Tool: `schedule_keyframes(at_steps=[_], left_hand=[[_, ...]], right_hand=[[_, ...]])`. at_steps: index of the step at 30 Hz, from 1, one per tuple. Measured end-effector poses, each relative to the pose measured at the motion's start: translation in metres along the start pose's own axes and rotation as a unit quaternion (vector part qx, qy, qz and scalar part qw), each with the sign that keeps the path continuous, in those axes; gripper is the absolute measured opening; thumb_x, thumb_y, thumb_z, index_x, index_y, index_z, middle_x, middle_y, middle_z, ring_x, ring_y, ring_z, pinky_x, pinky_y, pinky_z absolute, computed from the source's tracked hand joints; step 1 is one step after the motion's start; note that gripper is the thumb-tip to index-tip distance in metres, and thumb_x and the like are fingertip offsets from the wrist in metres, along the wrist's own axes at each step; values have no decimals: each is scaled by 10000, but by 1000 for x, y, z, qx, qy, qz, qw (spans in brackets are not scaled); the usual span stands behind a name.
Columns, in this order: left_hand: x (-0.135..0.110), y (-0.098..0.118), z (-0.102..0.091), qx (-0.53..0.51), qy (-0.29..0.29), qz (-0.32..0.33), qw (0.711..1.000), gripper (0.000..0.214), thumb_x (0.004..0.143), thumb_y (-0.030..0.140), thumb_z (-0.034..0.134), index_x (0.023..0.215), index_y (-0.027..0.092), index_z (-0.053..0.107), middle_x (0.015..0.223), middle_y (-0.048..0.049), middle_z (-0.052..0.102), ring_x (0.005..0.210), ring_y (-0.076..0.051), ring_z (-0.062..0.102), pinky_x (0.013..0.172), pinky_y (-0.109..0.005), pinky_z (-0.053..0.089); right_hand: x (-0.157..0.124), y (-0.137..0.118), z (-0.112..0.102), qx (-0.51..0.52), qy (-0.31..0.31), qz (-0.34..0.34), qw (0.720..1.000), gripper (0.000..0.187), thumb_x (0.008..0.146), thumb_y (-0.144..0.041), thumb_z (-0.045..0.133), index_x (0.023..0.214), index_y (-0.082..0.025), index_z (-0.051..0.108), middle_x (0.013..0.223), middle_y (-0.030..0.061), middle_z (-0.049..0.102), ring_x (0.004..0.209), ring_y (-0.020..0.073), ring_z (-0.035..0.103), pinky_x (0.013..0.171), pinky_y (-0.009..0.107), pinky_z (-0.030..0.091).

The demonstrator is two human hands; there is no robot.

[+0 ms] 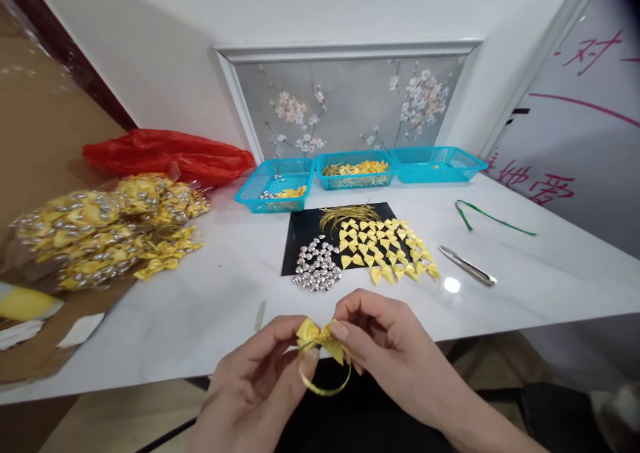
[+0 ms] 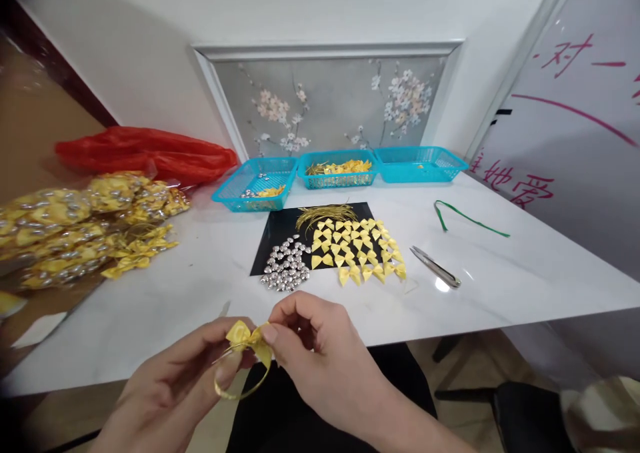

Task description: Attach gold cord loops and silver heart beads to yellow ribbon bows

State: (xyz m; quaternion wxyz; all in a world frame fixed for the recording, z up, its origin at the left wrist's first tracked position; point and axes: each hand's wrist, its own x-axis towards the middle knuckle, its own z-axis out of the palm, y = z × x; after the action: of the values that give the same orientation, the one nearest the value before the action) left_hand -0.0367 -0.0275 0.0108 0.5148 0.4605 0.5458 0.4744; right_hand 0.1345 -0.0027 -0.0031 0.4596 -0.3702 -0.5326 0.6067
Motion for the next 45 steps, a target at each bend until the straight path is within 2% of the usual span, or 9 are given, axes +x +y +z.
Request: schedule_keyframes(at_steps=[3, 10, 16, 21, 25, 32, 38, 42, 45], left_hand=[[7, -3, -4, 32, -47, 27, 998, 197, 792, 457, 798, 836, 266, 800, 722, 5, 712, 700, -157, 598, 650, -200, 506], [11, -14, -8, -59, -38, -4, 998, 199, 818, 450, 780, 859, 256, 776, 786, 5, 692, 752, -155, 564, 713, -226, 483], [12, -14, -14, -64, 47, 74, 994, 153, 728, 343, 868, 708, 211, 792, 735, 6, 652, 700, -145, 537, 646, -216, 454], [17, -18, -51, -125, 166, 77, 975, 130, 717, 284, 891, 743, 188, 807, 623, 37, 624, 638, -98, 506, 635, -154, 458], [17, -24, -75, -246, 198, 49, 948, 231, 607, 277, 958, 739, 159, 810, 671, 0, 704, 645, -101, 602, 648, -161, 543], [7, -26, -69, -512, 47, -17, 857, 340, 578, 43, 933, 856, 144, 765, 691, 37, 655, 525, -11, 617, 498, -50, 522], [3, -28, -71, -645, -65, 23, 761, 271, 812, -41, 736, 924, 194, 661, 688, 76, 655, 528, 24, 666, 499, 31, 484], [4, -32, -75, -673, -117, 61, 728, 285, 883, -33, 648, 984, 230, 603, 709, 76, 686, 567, 5, 701, 505, 38, 485], [3, -34, -75, -668, -149, 93, 724, 257, 904, 10, 635, 949, 258, 586, 706, 89, 702, 572, 5, 703, 471, 47, 457]], right_hand=[[0, 3, 2, 3, -7, -15, 1000, 285, 957, -445, 618, 852, -181, 595, 656, -42, 517, 563, 93, 460, 527, 216, 384], [2, 14, 1, 58, -20, -15, 998, 343, 1001, -517, 561, 1035, -177, 594, 723, -32, 567, 558, 80, 517, 570, 226, 424], [0, 23, 6, 9, -59, 4, 998, 448, 979, -626, 523, 1052, -188, 579, 731, -1, 597, 588, 119, 537, 585, 257, 433], [-3, 40, 8, -51, -36, 17, 998, 515, 944, -693, 503, 1070, -206, 614, 714, 5, 601, 557, 135, 532, 573, 275, 428], [0, 42, 14, -78, -29, 58, 995, 549, 868, -726, 580, 1030, -203, 631, 668, -13, 570, 566, 143, 535, 563, 265, 440], [11, 35, 25, -142, -117, 28, 983, 421, 921, -587, 565, 1037, -190, 641, 676, -17, 551, 587, 133, 510, 570, 243, 416], [12, 37, 26, -196, -164, 25, 966, 290, 938, -454, 539, 991, -193, 652, 687, -21, 535, 631, 141, 526, 598, 239, 406], [14, 36, 28, -234, -175, 13, 956, 217, 947, -378, 516, 956, -204, 645, 677, -23, 555, 624, 138, 543, 582, 228, 400], [16, 37, 29, -262, -189, -6, 946, 201, 960, -333, 494, 969, -206, 650, 689, -11, 600, 630, 140, 570, 581, 221, 423]])
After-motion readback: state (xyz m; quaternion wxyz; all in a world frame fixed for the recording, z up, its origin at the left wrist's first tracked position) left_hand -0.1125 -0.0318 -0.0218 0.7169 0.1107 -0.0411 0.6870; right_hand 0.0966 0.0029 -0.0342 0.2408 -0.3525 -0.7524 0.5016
